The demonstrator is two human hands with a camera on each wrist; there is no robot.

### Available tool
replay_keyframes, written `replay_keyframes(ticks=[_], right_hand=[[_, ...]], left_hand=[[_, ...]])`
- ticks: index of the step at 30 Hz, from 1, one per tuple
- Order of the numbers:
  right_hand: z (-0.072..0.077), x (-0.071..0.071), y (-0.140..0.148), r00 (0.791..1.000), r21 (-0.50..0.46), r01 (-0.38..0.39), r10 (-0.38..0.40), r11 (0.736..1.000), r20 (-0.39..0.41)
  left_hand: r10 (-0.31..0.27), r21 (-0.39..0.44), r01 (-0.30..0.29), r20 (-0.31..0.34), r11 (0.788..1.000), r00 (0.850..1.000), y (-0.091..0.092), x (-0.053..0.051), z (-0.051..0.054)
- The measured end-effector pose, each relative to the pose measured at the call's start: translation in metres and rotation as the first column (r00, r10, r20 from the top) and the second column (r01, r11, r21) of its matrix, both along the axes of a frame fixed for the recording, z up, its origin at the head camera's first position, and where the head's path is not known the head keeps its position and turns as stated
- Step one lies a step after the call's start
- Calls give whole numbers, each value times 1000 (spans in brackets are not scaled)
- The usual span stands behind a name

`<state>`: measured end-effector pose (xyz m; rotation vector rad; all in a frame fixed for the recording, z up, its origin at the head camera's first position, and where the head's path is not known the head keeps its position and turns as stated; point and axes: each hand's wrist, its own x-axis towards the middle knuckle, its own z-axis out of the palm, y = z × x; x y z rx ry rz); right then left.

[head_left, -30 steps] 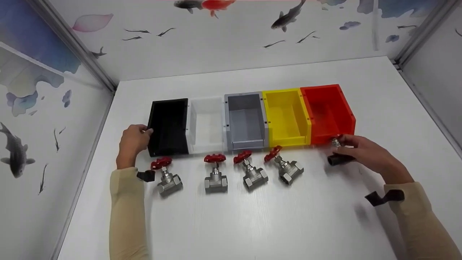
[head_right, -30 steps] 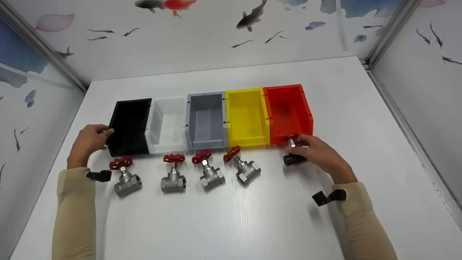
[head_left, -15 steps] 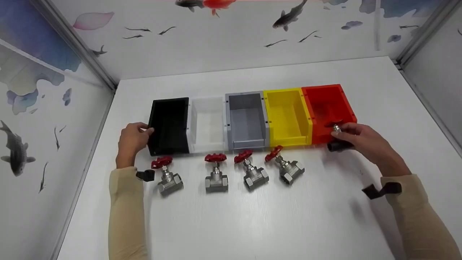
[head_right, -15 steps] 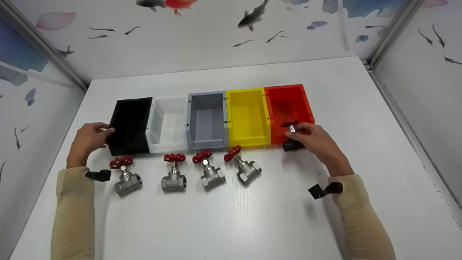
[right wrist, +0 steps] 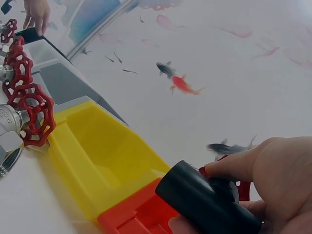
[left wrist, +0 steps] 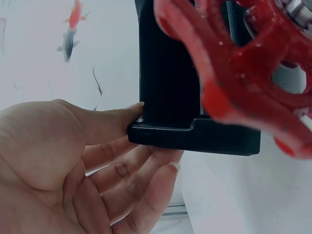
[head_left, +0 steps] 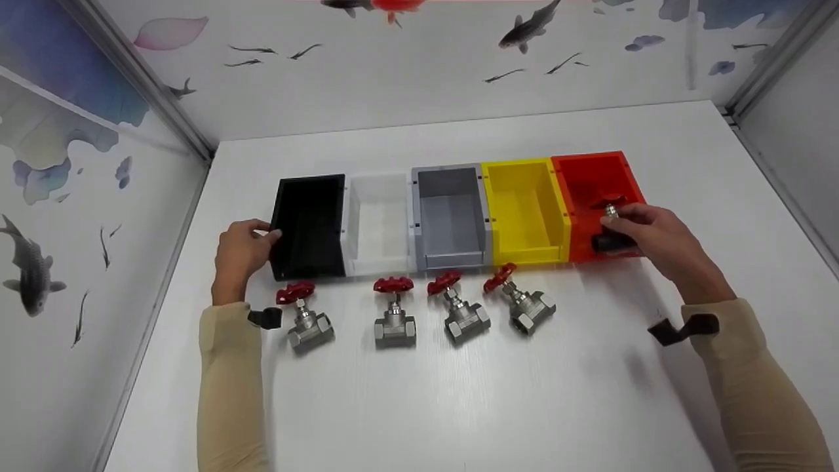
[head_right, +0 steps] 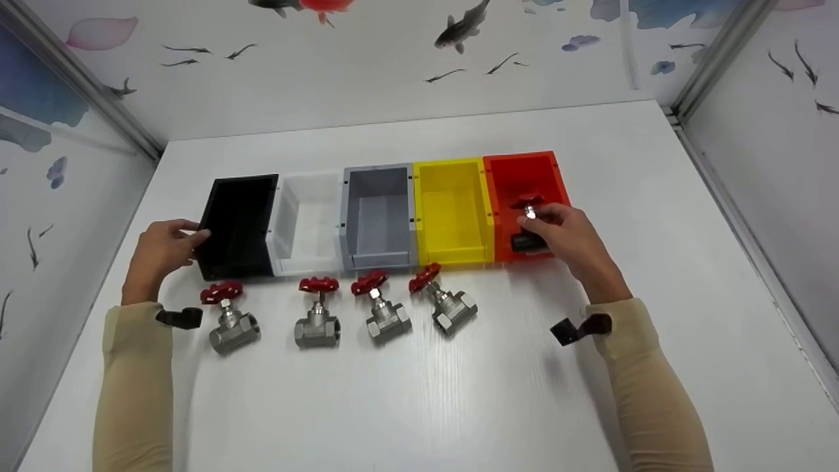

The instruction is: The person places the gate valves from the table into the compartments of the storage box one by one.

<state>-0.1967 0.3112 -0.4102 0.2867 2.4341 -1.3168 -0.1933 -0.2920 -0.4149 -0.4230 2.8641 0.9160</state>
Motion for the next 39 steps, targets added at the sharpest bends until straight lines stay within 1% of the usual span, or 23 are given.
replay_keyframes(ticks=[7, 21, 29, 36, 39], right_hand=[[-2, -7, -4, 1000, 20, 17, -17, 1000, -21], [-8, -21, -4, 999, 35, 43, -43, 998, -6], [-14, -30, -3, 998, 33, 65, -65, 997, 14], [-17, -35, -4, 997, 4, 72, -72, 997, 16], [-18, -37, -6, 997, 12, 78, -78, 997, 18]], left_hand=[[-9, 0, 9, -16, 1000, 1000, 0, 1, -1], [6, 2, -6, -1, 1000, 1000, 1, -1, 0], [16, 7, -16, -15, 1000, 1000, 0, -2, -1], [16, 9, -16, 3, 1000, 1000, -1, -2, -3], [21, 12, -21, 0, 1000, 1000, -1, -1, -4]])
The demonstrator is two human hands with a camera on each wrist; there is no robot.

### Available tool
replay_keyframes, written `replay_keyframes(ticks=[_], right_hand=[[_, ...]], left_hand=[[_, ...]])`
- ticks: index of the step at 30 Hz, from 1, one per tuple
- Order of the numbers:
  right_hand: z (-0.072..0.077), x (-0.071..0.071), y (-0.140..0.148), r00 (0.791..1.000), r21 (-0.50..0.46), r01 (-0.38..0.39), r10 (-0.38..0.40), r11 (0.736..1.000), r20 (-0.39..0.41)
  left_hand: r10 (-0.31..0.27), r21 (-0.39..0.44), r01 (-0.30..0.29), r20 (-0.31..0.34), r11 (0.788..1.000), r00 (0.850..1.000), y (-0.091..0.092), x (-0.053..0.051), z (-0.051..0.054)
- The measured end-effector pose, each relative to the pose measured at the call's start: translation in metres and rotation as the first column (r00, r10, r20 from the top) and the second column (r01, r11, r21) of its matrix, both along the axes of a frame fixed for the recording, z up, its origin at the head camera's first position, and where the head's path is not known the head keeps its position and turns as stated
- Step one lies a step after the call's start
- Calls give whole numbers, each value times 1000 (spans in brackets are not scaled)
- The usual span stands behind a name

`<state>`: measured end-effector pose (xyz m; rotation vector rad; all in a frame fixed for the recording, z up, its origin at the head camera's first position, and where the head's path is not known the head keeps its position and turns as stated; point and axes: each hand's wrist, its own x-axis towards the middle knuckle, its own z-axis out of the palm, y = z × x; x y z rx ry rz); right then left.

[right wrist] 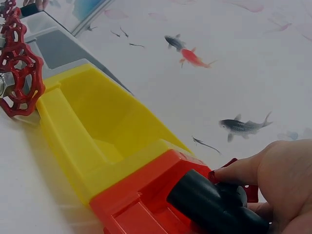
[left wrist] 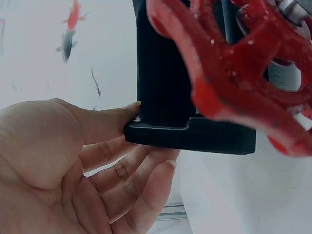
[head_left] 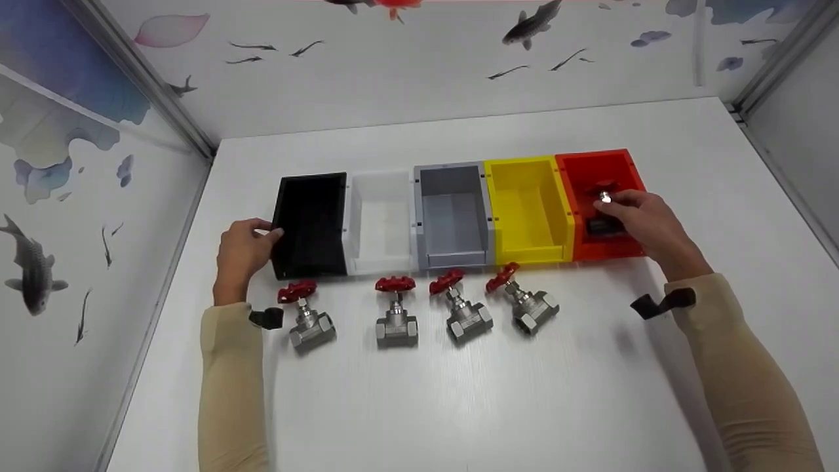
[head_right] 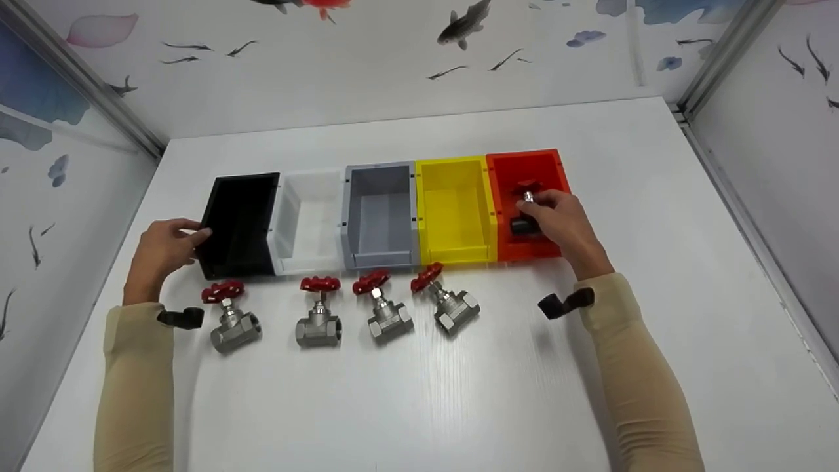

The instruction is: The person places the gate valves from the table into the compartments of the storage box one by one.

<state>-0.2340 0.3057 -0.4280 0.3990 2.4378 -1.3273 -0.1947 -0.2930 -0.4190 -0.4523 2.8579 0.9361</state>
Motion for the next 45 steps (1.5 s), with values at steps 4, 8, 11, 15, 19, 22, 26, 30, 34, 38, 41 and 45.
replay_keyframes(ticks=[4, 8, 11, 15, 19, 22, 26, 30, 34, 38, 41, 45], right_hand=[[-1, -3, -2, 1000, 12, 9, -9, 1000, 7], [-2, -5, -3, 1000, 17, 0, 0, 1000, 9], [-3, -6, -4, 1000, 14, -4, 4, 1000, 3], [-6, -8, -6, 1000, 7, 4, -4, 1000, -12], [-9, -10, -7, 1000, 0, 17, -17, 1000, -8], [-11, -12, -9, 1000, -5, 26, -26, 1000, 0], [-13, -13, -10, 1000, -7, 26, -26, 1000, -1], [-15, -15, -10, 1000, -6, 22, -22, 1000, -2], [-17, -18, -10, 1000, 2, 18, -18, 1000, -5], [-19, -20, -10, 1000, 14, 18, -18, 1000, 2], [-21, -22, -10, 1000, 22, 22, -23, 1000, 11], [-22, -24, -11, 999, 27, 33, -33, 999, 22]], left_hand=[[8, 4, -8, -7, 1000, 1000, 1, 1, 0], [8, 8, -8, -2, 1000, 1000, 1, 0, -1], [5, 8, -5, 3, 1000, 1000, 0, 0, -1], [6, 5, -6, 1, 1000, 1000, 0, 0, 0], [8, 9, -8, 1, 1000, 1000, 0, 0, 0], [3, 7, -3, -3, 1000, 1000, 0, 0, 0], [2, -5, -2, -8, 1000, 1000, 0, 0, 0], [4, -14, -4, -10, 1000, 1000, 1, 1, 0], [-2, -22, 2, -16, 1000, 1000, 0, 1, 0], [-6, -20, 6, -19, 1000, 1000, 0, 1, 0], [-5, -18, 4, -16, 1000, 1000, 0, 0, 0], [-1, -15, 1, -8, 1000, 1000, 0, 0, 1]])
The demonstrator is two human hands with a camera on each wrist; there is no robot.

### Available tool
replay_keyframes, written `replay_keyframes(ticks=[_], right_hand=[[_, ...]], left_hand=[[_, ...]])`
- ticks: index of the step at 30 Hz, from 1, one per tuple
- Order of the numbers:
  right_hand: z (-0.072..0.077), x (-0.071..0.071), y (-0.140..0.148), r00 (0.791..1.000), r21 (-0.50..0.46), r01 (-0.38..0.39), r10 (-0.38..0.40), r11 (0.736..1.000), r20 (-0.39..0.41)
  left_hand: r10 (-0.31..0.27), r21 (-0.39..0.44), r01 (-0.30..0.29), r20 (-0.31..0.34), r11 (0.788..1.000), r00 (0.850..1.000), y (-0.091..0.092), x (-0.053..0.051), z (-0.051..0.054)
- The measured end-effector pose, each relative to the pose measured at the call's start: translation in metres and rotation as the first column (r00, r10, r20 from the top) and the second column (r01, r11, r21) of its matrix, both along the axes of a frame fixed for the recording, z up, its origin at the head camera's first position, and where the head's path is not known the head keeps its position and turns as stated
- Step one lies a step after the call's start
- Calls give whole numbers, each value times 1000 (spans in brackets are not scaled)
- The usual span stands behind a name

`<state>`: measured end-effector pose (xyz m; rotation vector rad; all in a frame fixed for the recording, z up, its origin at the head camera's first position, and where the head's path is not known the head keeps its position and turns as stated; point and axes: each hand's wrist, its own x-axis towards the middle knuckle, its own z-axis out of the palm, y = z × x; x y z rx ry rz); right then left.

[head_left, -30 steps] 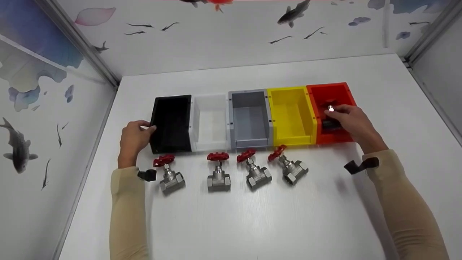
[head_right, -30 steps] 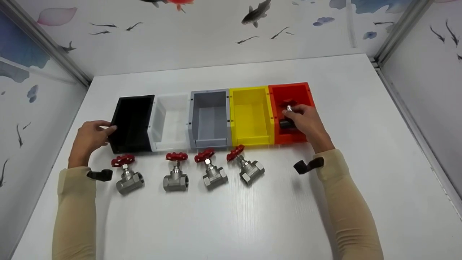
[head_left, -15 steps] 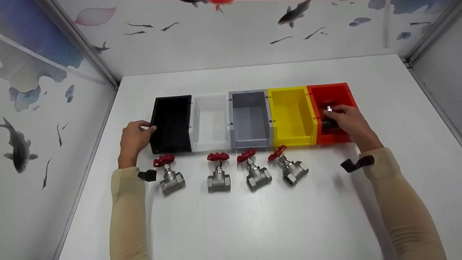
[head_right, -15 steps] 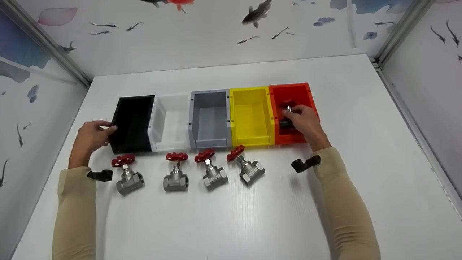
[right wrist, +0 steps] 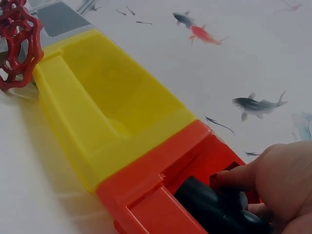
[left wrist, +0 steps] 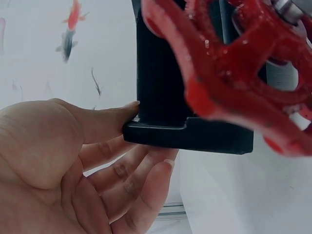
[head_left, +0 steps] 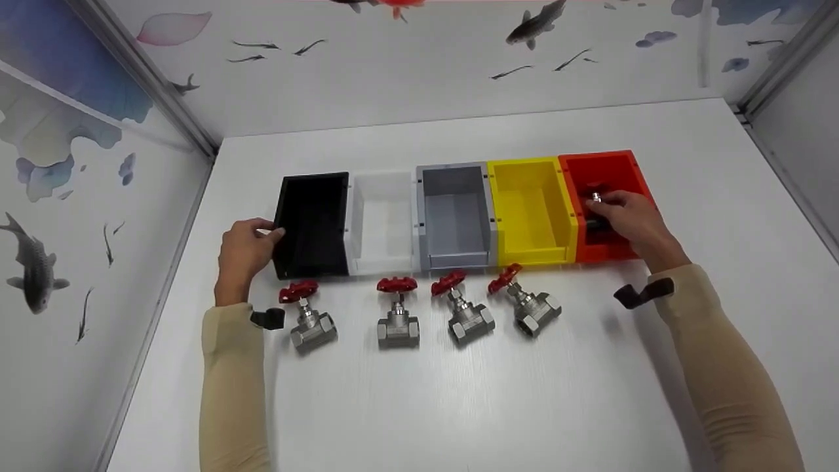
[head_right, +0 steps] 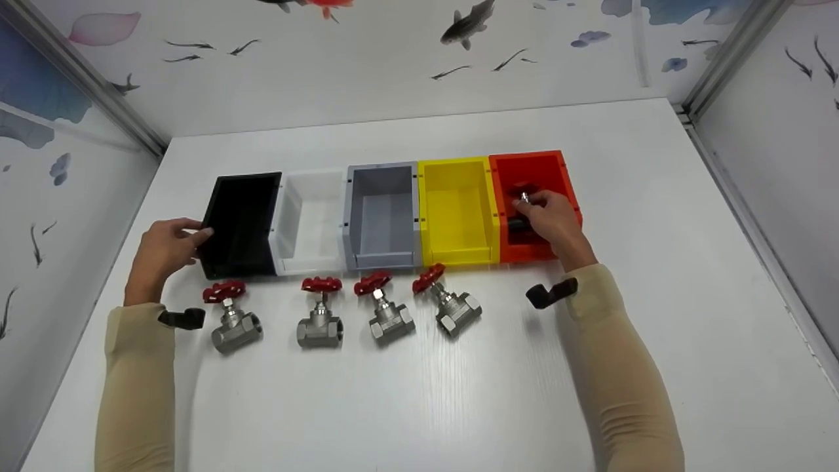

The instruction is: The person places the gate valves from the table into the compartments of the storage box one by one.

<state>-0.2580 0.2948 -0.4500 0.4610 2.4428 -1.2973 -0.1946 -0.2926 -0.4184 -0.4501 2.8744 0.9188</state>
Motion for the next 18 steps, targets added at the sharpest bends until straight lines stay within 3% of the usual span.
replay_keyframes(ticks=[18], right_hand=[[-6, -5, -1, 1000, -13, -6, 6, 1000, 30]], left_hand=[[-1, 12, 1, 6, 1000, 1000, -1, 0, 0]])
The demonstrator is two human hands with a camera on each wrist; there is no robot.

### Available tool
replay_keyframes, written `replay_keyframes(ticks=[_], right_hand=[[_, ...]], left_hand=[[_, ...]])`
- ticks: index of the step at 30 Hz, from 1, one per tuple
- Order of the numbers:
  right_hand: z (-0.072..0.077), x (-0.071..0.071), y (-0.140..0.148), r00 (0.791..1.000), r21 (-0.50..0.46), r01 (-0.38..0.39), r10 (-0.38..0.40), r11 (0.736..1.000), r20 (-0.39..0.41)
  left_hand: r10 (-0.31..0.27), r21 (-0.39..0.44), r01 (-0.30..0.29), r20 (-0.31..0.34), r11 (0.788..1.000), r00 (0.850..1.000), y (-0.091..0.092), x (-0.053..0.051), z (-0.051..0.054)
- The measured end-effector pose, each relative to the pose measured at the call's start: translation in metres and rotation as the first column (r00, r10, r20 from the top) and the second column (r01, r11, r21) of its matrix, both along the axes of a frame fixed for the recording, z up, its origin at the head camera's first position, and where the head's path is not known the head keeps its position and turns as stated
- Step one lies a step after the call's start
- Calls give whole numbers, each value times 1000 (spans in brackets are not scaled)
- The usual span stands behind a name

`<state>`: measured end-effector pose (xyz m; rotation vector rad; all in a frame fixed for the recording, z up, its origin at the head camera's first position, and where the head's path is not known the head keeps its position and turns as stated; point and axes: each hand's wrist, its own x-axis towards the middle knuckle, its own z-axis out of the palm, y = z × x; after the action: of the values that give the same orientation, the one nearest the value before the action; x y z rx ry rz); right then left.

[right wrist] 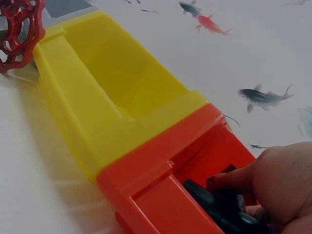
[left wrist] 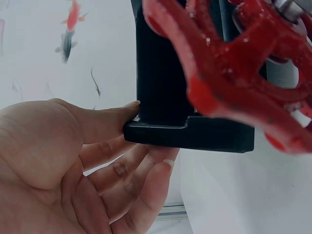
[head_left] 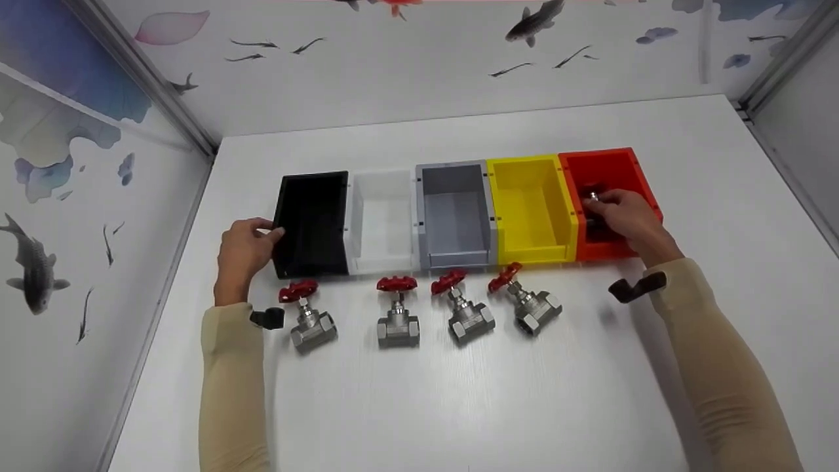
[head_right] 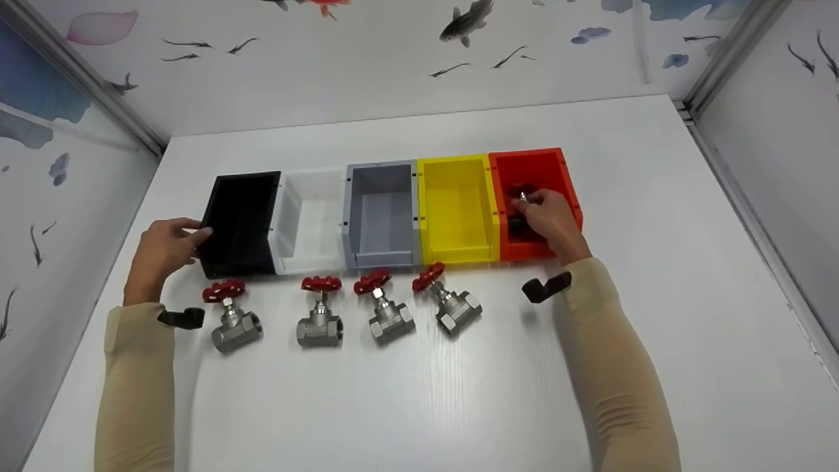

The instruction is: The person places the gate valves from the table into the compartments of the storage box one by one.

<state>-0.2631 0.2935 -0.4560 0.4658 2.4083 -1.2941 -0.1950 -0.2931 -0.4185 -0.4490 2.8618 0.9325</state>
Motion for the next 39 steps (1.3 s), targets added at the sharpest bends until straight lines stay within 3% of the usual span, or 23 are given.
replay_keyframes(ticks=[14, 39], right_hand=[[-1, 0, -2, 999, 36, -27, 28, 999, -23], [-2, 4, -10, 993, 158, -57, 73, 986, -95]], left_hand=[[-19, -6, 18, -35, 1000, 999, -1, 0, -1], [-2, -15, 2, -6, 1000, 1000, 0, 1, 0]])
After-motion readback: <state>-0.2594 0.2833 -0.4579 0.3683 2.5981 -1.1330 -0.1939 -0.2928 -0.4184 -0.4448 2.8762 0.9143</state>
